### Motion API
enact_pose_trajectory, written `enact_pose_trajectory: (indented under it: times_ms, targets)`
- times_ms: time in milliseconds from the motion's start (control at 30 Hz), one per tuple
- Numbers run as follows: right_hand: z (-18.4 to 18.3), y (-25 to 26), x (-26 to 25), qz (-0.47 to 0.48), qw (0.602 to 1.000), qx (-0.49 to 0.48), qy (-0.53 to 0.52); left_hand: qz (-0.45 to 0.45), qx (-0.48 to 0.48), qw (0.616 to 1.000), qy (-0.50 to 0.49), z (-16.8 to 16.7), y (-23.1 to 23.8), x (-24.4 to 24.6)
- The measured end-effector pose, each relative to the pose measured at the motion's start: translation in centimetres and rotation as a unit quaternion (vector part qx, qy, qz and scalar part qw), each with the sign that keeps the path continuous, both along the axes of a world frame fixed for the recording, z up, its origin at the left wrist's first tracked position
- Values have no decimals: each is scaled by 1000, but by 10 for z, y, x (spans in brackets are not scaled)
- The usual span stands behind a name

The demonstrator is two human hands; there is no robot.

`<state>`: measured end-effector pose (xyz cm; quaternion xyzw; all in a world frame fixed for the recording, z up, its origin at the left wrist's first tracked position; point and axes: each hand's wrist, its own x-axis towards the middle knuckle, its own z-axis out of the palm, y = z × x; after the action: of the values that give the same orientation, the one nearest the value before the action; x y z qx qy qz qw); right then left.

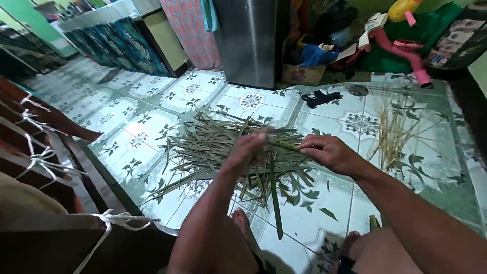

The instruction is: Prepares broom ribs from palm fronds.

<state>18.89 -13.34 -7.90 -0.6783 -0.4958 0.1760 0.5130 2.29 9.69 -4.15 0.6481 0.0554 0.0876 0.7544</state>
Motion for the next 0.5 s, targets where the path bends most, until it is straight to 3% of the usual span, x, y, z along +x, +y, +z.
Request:
enact_pose_trajectory:
  times_ms: [133,200,333,500]
  targets:
    - [-1,-11,13,5,1000,-17,-14,84,-69,985,-135,14,48,-14]
    - [-3,-11,14,4,1000,-14,-21,80,-75,986,-123,9,47,-12]
    - [-6,-5,9,1,1000,3,-19,10,-47,999,-9,-4,5,0]
    - [-5,-12,13,12,1000,-1,-1,73,-45,991,-104,13,43,-17]
